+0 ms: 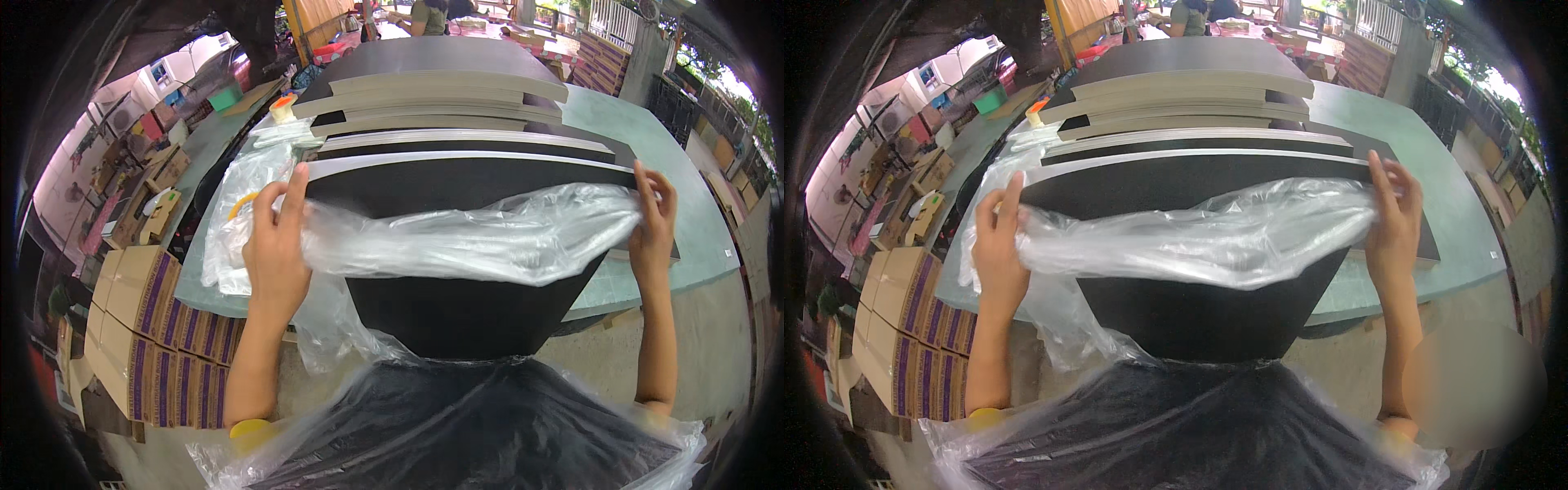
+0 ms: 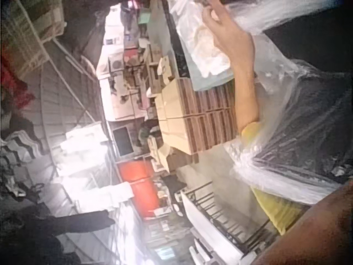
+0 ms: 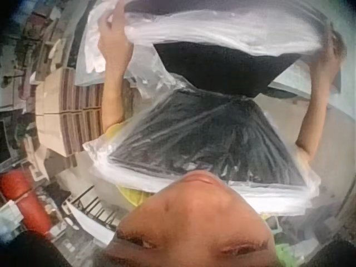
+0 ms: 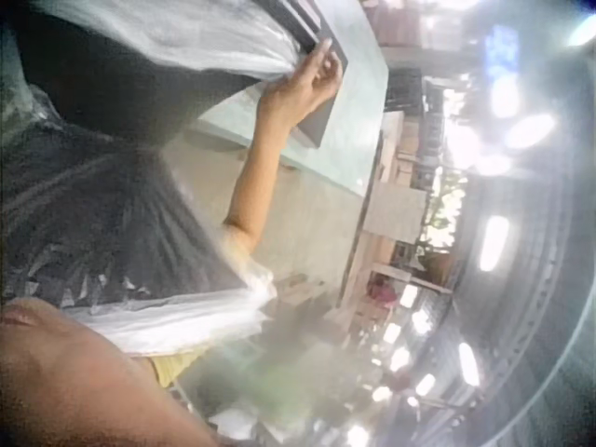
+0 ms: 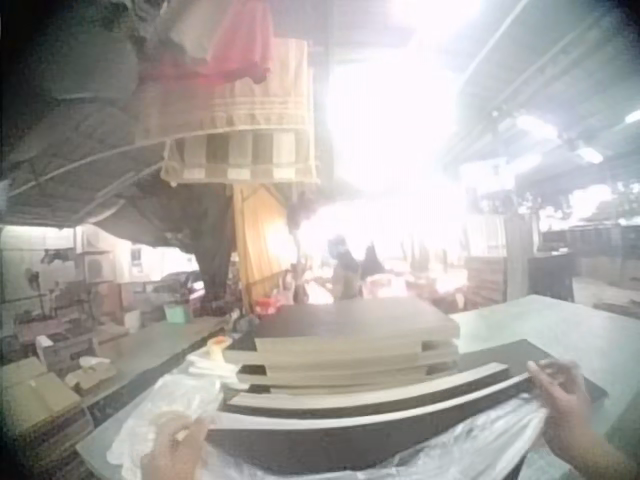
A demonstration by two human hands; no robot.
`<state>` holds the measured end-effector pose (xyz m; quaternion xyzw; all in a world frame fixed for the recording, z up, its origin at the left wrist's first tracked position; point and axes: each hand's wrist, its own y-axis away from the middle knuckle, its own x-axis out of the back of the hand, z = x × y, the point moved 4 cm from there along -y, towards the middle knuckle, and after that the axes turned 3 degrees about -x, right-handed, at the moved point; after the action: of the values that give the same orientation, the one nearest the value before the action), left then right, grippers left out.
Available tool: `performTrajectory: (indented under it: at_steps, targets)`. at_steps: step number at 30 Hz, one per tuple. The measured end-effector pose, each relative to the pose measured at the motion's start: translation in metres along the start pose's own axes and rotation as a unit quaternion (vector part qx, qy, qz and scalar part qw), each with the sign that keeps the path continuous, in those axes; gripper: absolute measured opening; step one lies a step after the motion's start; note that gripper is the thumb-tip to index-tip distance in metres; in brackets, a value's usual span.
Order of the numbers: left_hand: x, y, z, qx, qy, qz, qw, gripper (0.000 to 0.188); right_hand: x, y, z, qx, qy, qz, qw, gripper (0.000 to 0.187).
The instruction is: The person packages dark boards by placing each one into a clear plastic sleeve. The person pulls a sleeve from a pile, slides a board inside, and then stacks the sleeved boards together.
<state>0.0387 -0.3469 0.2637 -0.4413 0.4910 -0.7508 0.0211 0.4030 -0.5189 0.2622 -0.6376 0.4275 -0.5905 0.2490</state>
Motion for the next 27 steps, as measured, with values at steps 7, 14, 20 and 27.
performTrajectory:
  at_steps: [7, 14, 20, 27]
  targets:
    - [0.013, 0.023, 0.006, -0.073, -0.013, 0.020, 0.997, 0.042, 0.025, 0.031, -0.008, 0.038, 0.014, -0.003, 0.999, 0.065]
    - [0.023, -0.009, -0.078, 0.122, 0.613, -0.149, 0.766, 0.033, 0.048, 0.005, 0.060, -0.264, -0.630, -0.253, 0.685, 0.040]
    - [-0.068, 0.108, -0.109, 0.319, 0.623, -0.163, 0.696, 0.035, -0.030, 0.121, 0.082, -0.385, -0.618, -0.396, 0.559, 0.059]
    - [-0.149, 0.348, -0.099, 0.536, 0.539, -0.438, 0.481, 0.029, -0.091, 0.369, 0.104, -0.537, -0.548, -0.525, 0.368, 0.036]
